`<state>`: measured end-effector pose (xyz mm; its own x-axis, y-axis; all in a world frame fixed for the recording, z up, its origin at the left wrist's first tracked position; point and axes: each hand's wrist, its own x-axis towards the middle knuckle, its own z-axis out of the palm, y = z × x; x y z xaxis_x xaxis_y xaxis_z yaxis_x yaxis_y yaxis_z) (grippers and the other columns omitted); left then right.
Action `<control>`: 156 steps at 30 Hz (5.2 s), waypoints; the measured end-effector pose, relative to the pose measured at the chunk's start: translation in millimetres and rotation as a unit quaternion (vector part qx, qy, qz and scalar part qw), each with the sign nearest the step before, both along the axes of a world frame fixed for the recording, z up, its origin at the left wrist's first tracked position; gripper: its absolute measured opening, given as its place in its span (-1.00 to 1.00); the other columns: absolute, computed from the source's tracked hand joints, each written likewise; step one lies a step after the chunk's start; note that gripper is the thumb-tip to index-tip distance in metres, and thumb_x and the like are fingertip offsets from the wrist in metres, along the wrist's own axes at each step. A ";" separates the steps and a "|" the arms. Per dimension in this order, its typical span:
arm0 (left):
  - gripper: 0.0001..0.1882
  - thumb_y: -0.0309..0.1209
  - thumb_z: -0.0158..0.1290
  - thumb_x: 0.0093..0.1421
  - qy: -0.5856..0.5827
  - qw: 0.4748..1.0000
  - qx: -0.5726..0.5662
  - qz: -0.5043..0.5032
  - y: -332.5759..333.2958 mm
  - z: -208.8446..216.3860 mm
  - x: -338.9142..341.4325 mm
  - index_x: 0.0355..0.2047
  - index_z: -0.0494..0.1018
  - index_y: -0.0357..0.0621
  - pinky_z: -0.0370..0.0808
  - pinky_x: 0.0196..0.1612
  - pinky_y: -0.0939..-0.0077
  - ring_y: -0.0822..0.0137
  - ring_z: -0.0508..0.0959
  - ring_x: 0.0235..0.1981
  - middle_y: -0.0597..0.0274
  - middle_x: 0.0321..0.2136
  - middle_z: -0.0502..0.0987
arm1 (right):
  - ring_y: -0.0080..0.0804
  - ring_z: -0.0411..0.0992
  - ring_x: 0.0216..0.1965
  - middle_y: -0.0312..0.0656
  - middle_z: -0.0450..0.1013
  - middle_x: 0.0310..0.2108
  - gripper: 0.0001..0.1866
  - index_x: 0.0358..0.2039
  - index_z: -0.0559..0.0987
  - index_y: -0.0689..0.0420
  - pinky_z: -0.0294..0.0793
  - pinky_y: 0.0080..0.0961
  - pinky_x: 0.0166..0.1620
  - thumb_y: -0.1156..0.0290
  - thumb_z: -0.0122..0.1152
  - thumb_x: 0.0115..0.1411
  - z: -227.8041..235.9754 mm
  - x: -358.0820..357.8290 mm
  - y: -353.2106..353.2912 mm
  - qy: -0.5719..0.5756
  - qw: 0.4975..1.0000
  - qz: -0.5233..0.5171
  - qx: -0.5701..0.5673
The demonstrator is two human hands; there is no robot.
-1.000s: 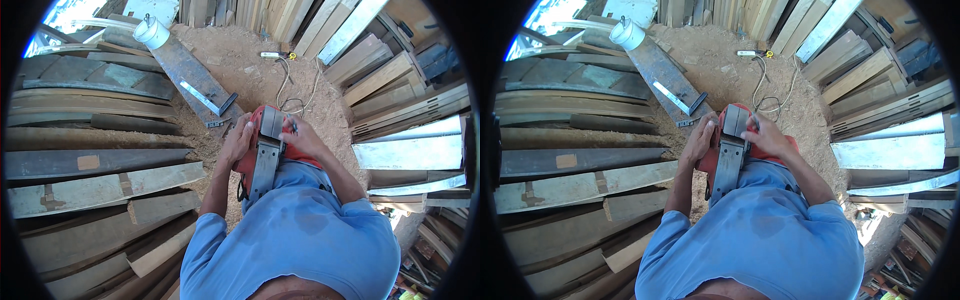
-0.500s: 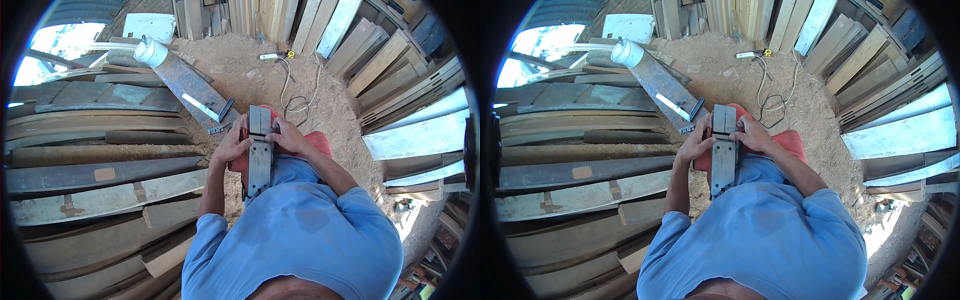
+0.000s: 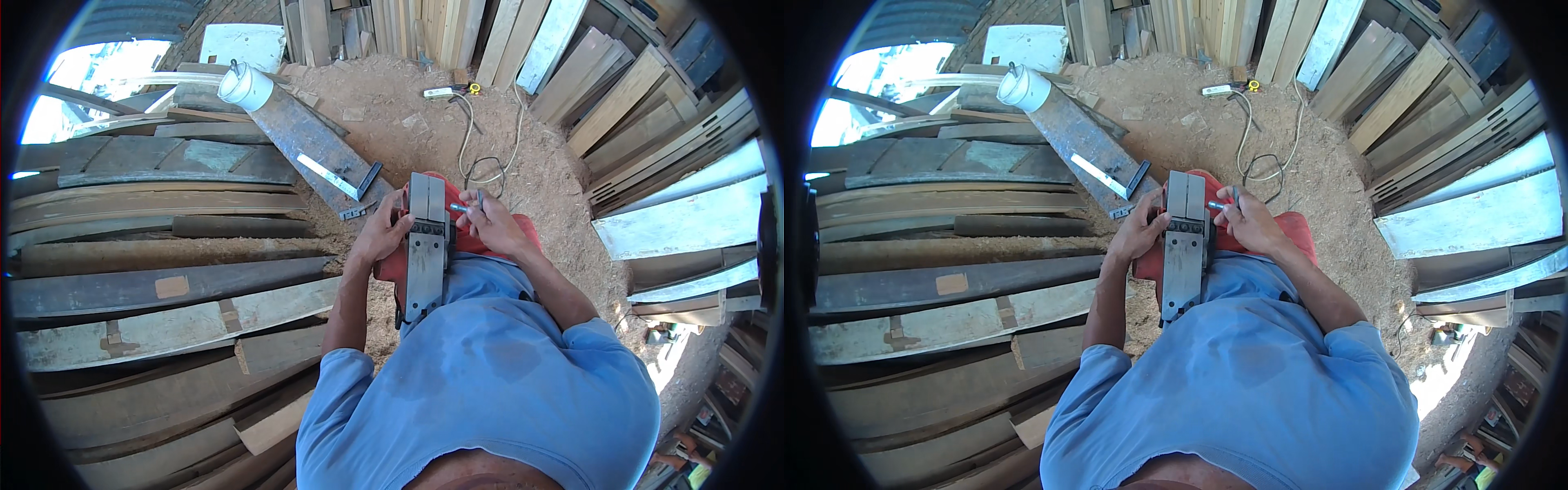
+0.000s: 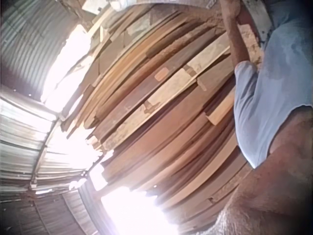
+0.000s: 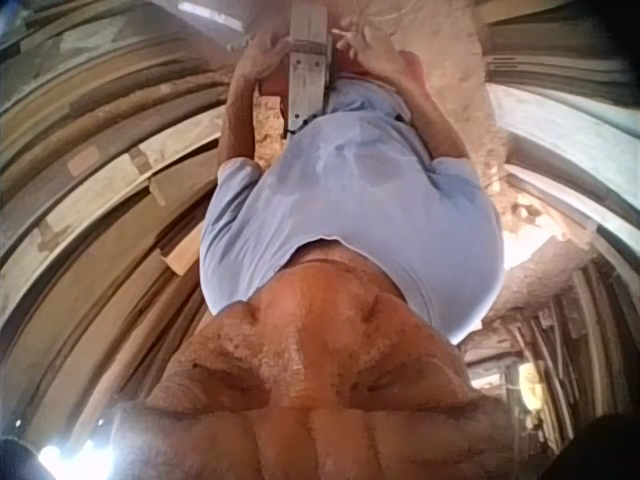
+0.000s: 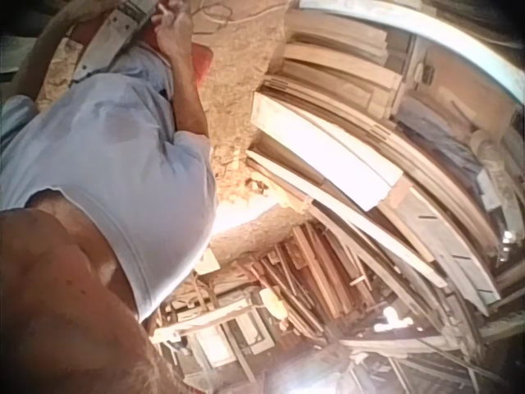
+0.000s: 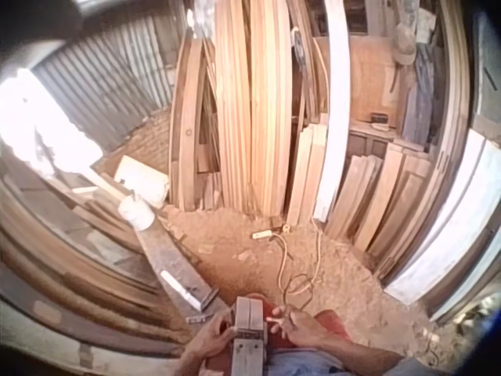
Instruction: The person holds an electric woodworking plane and removes debris from the blades by hand and with a small tool. The person also wipes the underside of the tool and picks up a small metal piece from the ground.
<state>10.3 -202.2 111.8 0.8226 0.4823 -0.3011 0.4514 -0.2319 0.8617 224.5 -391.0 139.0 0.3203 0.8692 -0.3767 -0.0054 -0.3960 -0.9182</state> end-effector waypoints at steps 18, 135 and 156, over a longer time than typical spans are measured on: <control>-0.33 -0.43 0.13 0.28 0.027 0.998 0.048 0.001 -8.6 19.3 16.2 0.36 0.17 -0.20 0.41 0.23 0.23 0.04 0.52 0.16 -0.12 0.13 0.49 | -0.51 0.56 -0.43 -0.07 0.57 -0.23 -0.70 0.08 0.37 0.31 0.56 -0.52 -0.38 0.43 -0.17 0.45 -4.2 -41.6 -6.5 0.171 0.980 -0.068 -0.076; -0.20 -0.40 0.03 0.20 -0.008 1.000 0.022 0.000 3.8 4.8 15.1 0.42 0.04 -0.42 0.31 0.35 0.17 -0.10 0.37 0.32 -0.30 0.34 0.25 | -0.52 0.56 -0.43 -0.12 0.61 -0.30 -0.70 0.08 0.53 0.32 0.59 -0.49 -0.30 0.49 0.00 0.42 1.2 -14.7 -5.4 -0.410 0.883 0.194 0.120; -0.21 -0.46 0.11 0.09 -0.181 0.961 0.178 -0.111 -9.3 30.1 38.0 0.37 0.16 -0.21 0.07 0.45 0.00 -0.18 0.26 0.36 -0.20 0.27 0.33 | -0.17 0.57 -0.19 0.01 0.58 -0.22 -0.73 0.02 0.47 0.33 0.51 -0.29 -0.06 0.57 -0.03 0.34 -12.7 -25.9 28.3 -0.197 0.973 0.110 0.043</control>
